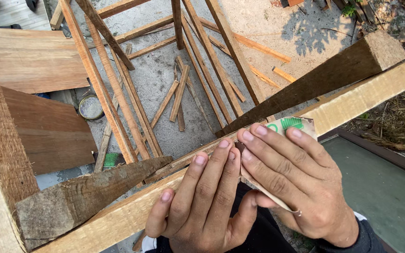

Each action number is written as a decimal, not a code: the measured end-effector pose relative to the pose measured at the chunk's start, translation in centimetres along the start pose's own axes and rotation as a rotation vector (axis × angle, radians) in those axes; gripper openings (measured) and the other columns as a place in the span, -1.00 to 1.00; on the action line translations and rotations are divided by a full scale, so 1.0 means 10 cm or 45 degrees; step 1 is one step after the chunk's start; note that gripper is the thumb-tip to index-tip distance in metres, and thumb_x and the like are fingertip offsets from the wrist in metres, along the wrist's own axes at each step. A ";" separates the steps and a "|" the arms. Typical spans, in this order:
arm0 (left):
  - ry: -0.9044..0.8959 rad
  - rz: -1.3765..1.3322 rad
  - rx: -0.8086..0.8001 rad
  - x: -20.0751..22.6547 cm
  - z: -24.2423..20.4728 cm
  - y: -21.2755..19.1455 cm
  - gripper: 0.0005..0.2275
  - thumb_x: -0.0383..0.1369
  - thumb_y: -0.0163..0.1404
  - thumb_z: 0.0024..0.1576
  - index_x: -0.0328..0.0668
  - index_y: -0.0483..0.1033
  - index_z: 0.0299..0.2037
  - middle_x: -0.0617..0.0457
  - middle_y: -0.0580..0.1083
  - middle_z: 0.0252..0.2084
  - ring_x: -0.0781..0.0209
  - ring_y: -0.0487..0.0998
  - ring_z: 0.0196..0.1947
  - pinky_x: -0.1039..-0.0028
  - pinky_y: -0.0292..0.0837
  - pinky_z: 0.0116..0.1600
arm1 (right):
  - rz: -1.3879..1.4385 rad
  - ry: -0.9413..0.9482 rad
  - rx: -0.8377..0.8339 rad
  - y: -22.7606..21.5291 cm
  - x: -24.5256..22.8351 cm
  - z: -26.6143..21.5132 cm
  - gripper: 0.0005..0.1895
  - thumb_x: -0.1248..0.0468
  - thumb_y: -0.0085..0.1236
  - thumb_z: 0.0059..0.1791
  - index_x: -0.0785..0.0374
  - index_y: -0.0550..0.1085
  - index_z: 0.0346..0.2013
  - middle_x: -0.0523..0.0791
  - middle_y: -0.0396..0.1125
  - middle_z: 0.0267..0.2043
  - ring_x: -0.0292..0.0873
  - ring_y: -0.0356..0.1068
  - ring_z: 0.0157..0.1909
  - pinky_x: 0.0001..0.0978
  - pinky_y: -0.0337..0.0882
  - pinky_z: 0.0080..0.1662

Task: The person sands the surfaces and edges of a wooden frame structure by hand using a piece of sandpaper.

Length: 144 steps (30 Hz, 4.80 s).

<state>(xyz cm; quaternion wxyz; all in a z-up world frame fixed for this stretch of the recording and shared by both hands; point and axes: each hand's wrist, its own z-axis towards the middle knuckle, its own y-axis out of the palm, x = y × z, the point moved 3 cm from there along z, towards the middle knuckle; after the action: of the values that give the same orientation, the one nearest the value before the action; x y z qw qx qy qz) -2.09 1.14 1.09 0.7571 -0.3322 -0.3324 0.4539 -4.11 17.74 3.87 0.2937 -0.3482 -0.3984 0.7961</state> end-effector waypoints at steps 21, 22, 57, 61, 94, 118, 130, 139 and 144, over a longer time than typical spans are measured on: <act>0.057 0.046 0.055 -0.01 0.02 -0.03 -0.56 0.09 -0.22 0.35 0.16 0.61 0.18 0.36 0.55 0.22 0.44 0.33 0.28 0.38 -0.27 0.43 | -0.255 0.249 0.289 -0.32 0.37 0.12 -0.54 0.01 -0.14 0.18 0.24 0.49 0.18 -0.02 0.41 0.23 0.01 0.31 0.35 -0.06 0.18 0.36; 0.041 0.032 0.046 0.01 0.02 -0.03 -0.57 0.08 -0.22 0.34 0.17 0.61 0.17 0.36 0.56 0.21 0.44 0.33 0.27 0.37 -0.26 0.43 | -0.271 0.232 0.248 -0.34 0.39 0.14 -0.52 0.00 -0.11 0.15 0.26 0.49 0.18 -0.01 0.40 0.24 0.01 0.30 0.33 -0.05 0.17 0.33; -0.040 0.173 0.118 0.37 0.36 0.07 -0.60 0.04 -0.01 0.31 0.09 0.60 0.20 0.33 0.58 0.13 0.41 0.51 0.08 0.38 0.02 0.32 | -0.106 0.010 0.052 -0.41 0.46 0.39 -0.66 0.18 -0.09 0.14 0.27 0.53 0.08 -0.04 0.50 -0.01 -0.04 0.47 0.02 -0.07 0.30 0.25; -0.031 0.139 0.146 0.34 0.33 0.10 -0.61 0.04 -0.04 0.34 0.06 0.60 0.20 0.34 0.57 0.14 0.41 0.50 0.06 0.40 -0.03 0.33 | -0.173 0.102 0.069 -0.43 0.51 0.35 -0.66 0.19 -0.11 0.18 0.25 0.54 0.12 -0.04 0.49 0.02 -0.05 0.45 0.08 -0.08 0.30 0.31; 0.030 -0.005 -0.325 0.40 0.45 -0.01 -0.39 0.13 -0.13 0.21 0.00 0.33 0.38 0.05 0.31 0.43 0.21 0.26 0.41 0.09 -0.12 0.49 | -0.196 0.215 0.244 -0.36 0.54 0.32 -0.50 0.06 -0.35 0.25 0.29 0.50 0.15 -0.04 0.43 0.18 -0.03 0.38 0.31 -0.11 0.11 0.46; 0.091 0.141 -0.090 0.49 0.36 0.20 -0.61 0.14 -0.18 0.32 0.47 0.49 0.27 0.37 0.47 0.32 0.42 0.35 0.33 0.33 -0.20 0.50 | -0.142 0.034 0.280 -0.22 0.67 -0.06 -0.37 -0.06 -0.42 0.25 0.26 0.56 0.13 -0.05 0.49 0.18 -0.02 0.39 0.33 -0.15 0.01 0.49; 0.171 0.127 -0.052 0.46 0.38 0.17 -0.61 0.10 -0.22 0.36 0.36 0.56 0.24 0.32 0.52 0.28 0.40 0.41 0.27 0.38 -0.21 0.45 | -0.146 0.110 0.332 -0.32 0.83 -0.03 -0.43 0.00 -0.40 0.27 0.28 0.54 0.13 -0.05 0.46 0.21 -0.05 0.37 0.38 -0.13 0.05 0.51; 0.130 0.048 -0.039 0.46 0.38 0.18 -0.61 0.10 -0.21 0.36 0.33 0.54 0.24 0.32 0.50 0.29 0.38 0.42 0.29 0.36 -0.21 0.47 | -0.142 0.108 0.293 -0.30 0.74 -0.03 -0.41 -0.03 -0.42 0.26 0.26 0.54 0.12 -0.05 0.46 0.20 -0.04 0.37 0.37 -0.15 0.05 0.51; 0.134 0.062 -0.032 0.44 0.36 0.15 -0.59 0.11 -0.22 0.37 0.31 0.53 0.27 0.33 0.48 0.32 0.40 0.40 0.30 0.37 -0.21 0.47 | -0.155 0.243 0.409 -0.38 0.79 0.00 -0.43 -0.05 -0.44 0.29 0.23 0.48 0.18 -0.07 0.42 0.24 -0.05 0.34 0.41 -0.20 0.06 0.51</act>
<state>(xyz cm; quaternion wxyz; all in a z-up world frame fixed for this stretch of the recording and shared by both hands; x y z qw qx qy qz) -4.10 6.40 2.74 0.7581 -0.3728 -0.2897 0.4499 -8.03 25.53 4.50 0.4295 -0.3461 -0.2568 0.7936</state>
